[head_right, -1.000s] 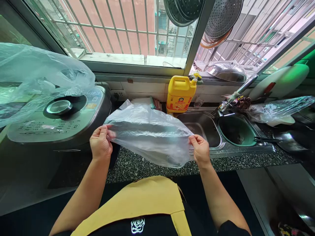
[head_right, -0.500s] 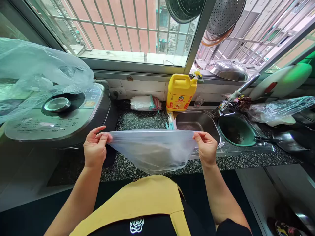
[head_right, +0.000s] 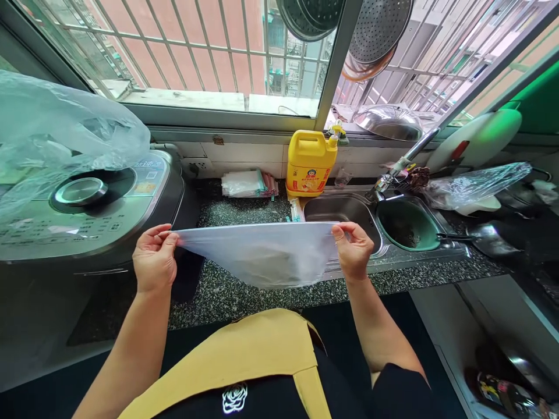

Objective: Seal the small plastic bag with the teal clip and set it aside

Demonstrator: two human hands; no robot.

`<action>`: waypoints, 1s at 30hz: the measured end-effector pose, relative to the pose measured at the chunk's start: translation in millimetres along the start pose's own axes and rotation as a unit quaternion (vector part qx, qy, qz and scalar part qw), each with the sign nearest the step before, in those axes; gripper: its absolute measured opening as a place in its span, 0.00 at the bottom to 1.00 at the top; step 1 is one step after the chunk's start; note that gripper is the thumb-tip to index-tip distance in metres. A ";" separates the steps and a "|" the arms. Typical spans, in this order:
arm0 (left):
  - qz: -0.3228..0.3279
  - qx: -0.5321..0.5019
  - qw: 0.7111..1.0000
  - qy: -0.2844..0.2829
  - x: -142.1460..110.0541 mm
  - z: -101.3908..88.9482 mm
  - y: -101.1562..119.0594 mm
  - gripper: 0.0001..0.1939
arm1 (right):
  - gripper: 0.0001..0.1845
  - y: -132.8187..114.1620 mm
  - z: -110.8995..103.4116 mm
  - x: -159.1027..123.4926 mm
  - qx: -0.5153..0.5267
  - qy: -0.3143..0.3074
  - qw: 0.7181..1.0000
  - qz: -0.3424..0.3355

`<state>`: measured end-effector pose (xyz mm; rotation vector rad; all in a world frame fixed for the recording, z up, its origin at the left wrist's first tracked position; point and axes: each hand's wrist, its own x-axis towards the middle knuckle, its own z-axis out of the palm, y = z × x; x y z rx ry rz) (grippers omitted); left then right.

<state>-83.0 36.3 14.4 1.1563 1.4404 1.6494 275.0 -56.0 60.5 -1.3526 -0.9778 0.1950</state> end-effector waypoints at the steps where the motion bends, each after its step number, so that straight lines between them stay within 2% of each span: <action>1: 0.016 0.040 0.999 0.000 1.3 -0.6 0.2 0.13 | 0.13 -3.7 2.0 1.4 -0.004 -0.008 1.000 -0.020; 3: 0.084 0.130 0.988 0.002 1.1 3.7 10.4 0.13 | 0.13 -15.7 9.2 5.1 -0.017 -0.050 0.996 -0.065; 5: 0.180 0.175 0.968 -0.021 -4.9 18.9 34.0 0.12 | 0.14 -33.2 20.9 9.4 -0.028 -0.122 0.986 -0.112; 6: 0.216 0.155 0.961 -0.075 -9.9 30.6 49.2 0.11 | 0.14 -43.1 28.0 11.6 -0.034 -0.166 0.977 -0.132; 7: 0.237 0.124 0.951 -0.155 -15.7 44.3 65.0 0.11 | 0.13 -53.0 35.3 13.8 -0.037 -0.208 0.966 -0.152; 9: 0.238 0.066 0.912 -0.329 -27.0 72.7 93.2 0.14 | 0.13 -70.8 48.1 18.9 -0.040 -0.281 0.940 -0.188; 10: 0.224 0.042 0.893 -0.389 -31.2 84.8 103.4 0.12 | 0.12 -77.5 52.2 22.1 -0.042 -0.311 0.927 -0.204; 12: 0.175 -0.009 0.887 -0.428 -34.9 99.8 113.4 0.09 | 0.12 -84.4 54.2 30.2 -0.060 -0.355 0.904 -0.231; 14: 0.125 -0.046 0.900 -0.414 -32.8 101.6 111.2 0.11 | 0.15 -82.6 49.1 39.6 -0.094 -0.384 0.885 -0.245; 16: 0.081 -0.071 0.913 -0.393 -28.2 95.1 102.8 0.14 | 0.17 -74.5 42.2 47.5 -0.121 -0.426 0.864 -0.242; 19: 0.037 -0.083 0.916 -0.392 -24.9 84.0 91.7 0.17 | 0.12 -60.7 39.8 50.6 -0.120 -0.495 0.829 -0.230; 21: 0.026 -0.089 0.914 -0.394 -26.8 80.0 87.9 0.18 | 0.07 -55.8 44.1 46.9 -0.107 -0.503 0.825 -0.236; 23: 0.010 -0.108 0.918 -0.383 -30.7 77.3 85.0 0.18 | 0.08 -54.7 48.8 42.3 -0.096 -0.494 0.827 -0.252; 27: -0.061 -0.171 0.931 -0.317 -36.9 69.4 77.4 0.18 | 0.05 -52.9 49.3 39.3 -0.128 -0.503 0.812 -0.267; 30: -0.091 -0.192 0.937 -0.277 -38.1 62.4 71.3 0.20 | 0.08 -45.7 47.5 38.5 -0.165 -0.528 0.794 -0.249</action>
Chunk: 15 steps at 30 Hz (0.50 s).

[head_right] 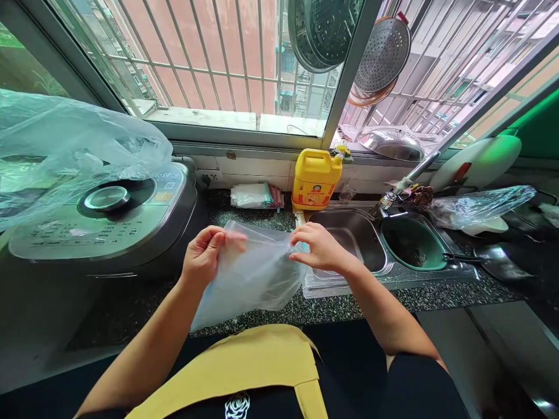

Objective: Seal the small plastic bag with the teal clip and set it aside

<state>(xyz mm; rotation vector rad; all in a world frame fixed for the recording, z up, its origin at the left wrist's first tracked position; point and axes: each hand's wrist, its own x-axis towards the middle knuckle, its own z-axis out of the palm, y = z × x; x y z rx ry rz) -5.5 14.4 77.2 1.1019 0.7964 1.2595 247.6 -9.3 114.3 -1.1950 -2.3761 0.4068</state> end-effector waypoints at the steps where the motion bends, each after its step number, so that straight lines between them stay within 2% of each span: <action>1: -0.005 -0.005 1.000 0.007 -0.9 -2.2 -1.2 0.20 | 0.10 1.7 3.2 -0.7 0.004 -0.012 1.000 0.002; 3: -0.013 -0.015 1.000 0.012 -2.3 -5.8 -4.3 0.20 | 0.15 4.2 12.2 -1.4 0.018 -0.027 0.999 -0.005; 5: -0.013 -0.026 0.999 0.021 -3.4 -9.1 -9.6 0.20 | 0.12 5.9 21.6 -3.1 0.025 -0.022 0.999 -0.014; 6: -0.010 -0.031 0.999 0.035 -4.0 -10.9 -13.8 0.20 | 0.10 7.0 25.2 -4.9 0.024 -0.021 0.999 -0.014; 9: -0.024 -0.018 0.995 0.095 -6.9 -18.6 -35.2 0.20 | 0.15 13.5 29.1 -15.0 0.040 -0.036 0.998 0.009; 12: -0.079 0.078 0.987 0.117 -12.0 -28.9 -68.6 0.19 | 0.15 23.2 29.8 -25.1 0.094 -0.021 0.993 0.069; 15: -0.111 0.235 0.952 0.161 -18.1 -43.5 -100.4 0.17 | 0.14 28.7 37.2 -27.3 0.128 0.045 0.982 0.131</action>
